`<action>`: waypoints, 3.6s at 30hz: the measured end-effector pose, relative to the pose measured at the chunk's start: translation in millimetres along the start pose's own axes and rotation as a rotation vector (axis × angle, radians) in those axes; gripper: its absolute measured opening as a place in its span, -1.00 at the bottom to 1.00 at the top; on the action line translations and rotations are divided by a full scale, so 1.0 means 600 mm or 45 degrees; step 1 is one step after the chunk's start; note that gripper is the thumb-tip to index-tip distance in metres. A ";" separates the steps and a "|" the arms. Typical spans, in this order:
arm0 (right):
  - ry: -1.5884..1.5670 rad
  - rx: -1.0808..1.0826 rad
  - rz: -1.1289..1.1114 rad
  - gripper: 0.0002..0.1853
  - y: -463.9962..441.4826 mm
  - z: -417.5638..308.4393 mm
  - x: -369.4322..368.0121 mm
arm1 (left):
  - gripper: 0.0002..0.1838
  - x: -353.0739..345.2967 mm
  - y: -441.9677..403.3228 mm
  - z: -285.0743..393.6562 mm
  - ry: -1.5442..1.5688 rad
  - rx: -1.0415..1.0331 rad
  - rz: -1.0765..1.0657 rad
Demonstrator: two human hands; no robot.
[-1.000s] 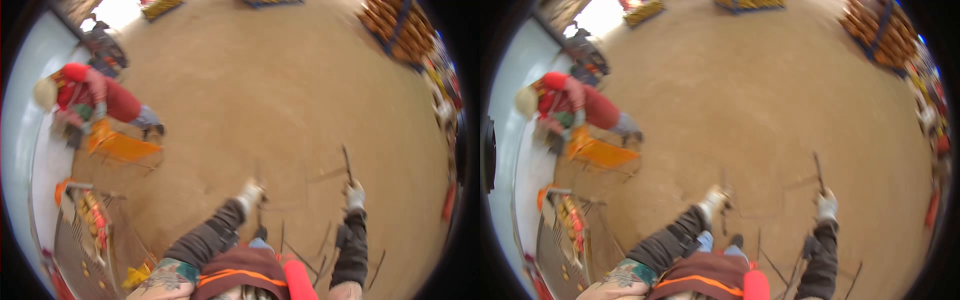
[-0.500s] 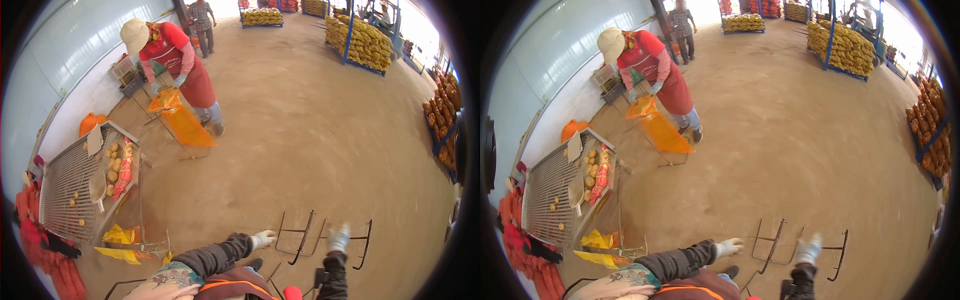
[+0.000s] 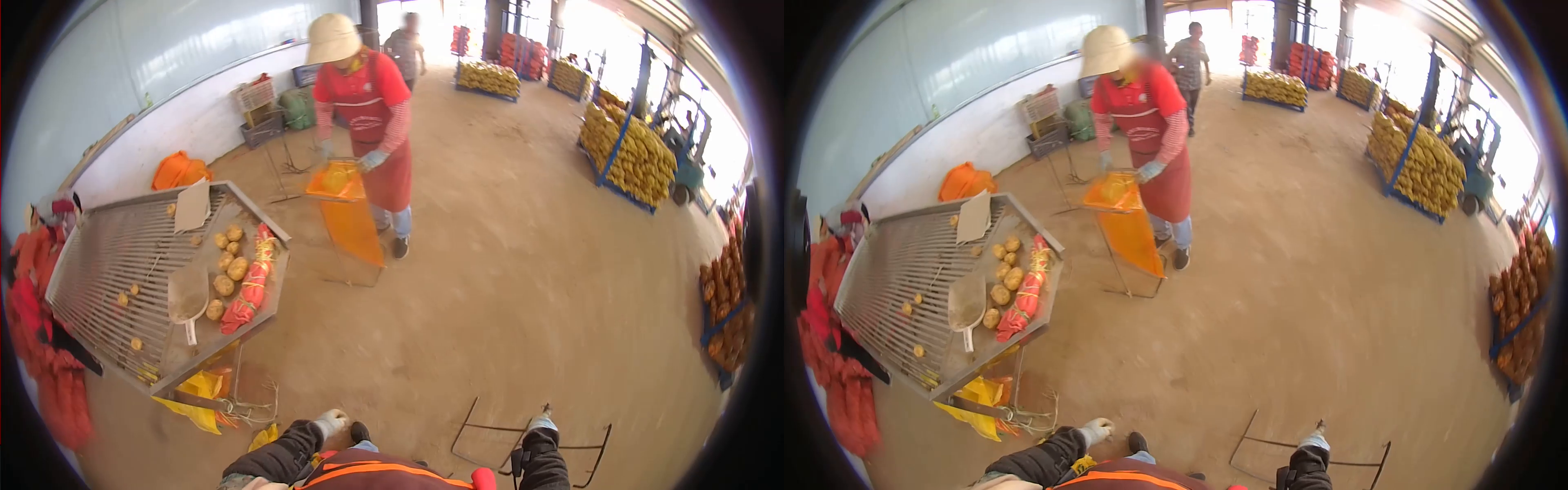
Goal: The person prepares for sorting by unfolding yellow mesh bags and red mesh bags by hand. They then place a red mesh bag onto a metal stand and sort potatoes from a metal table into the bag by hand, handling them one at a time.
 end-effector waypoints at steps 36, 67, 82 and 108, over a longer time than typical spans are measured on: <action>0.710 2.417 0.686 -0.33 1.025 -1.152 -0.387 | -0.30 0.648 0.198 -0.082 -0.842 -0.044 1.266; 1.161 3.701 0.072 -0.20 1.301 -0.789 -0.729 | -0.20 0.145 0.871 -0.613 0.614 2.019 1.954; 1.066 3.324 -0.032 -0.18 1.433 -0.822 -0.949 | -0.71 0.240 1.030 -0.912 0.990 1.564 1.915; 1.378 2.917 0.274 -0.42 1.485 -0.781 -0.944 | -0.74 -0.219 1.293 -0.862 2.290 1.677 3.333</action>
Point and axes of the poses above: each hand's wrist, its own y-axis away from the middle knuckle, its own x-axis out of the back of the hand, z = x × y, the point moved 6 cm from there along -y, towards the middle knuckle, and after that the axes turned 6 degrees about -x, right-handed, at the moved point
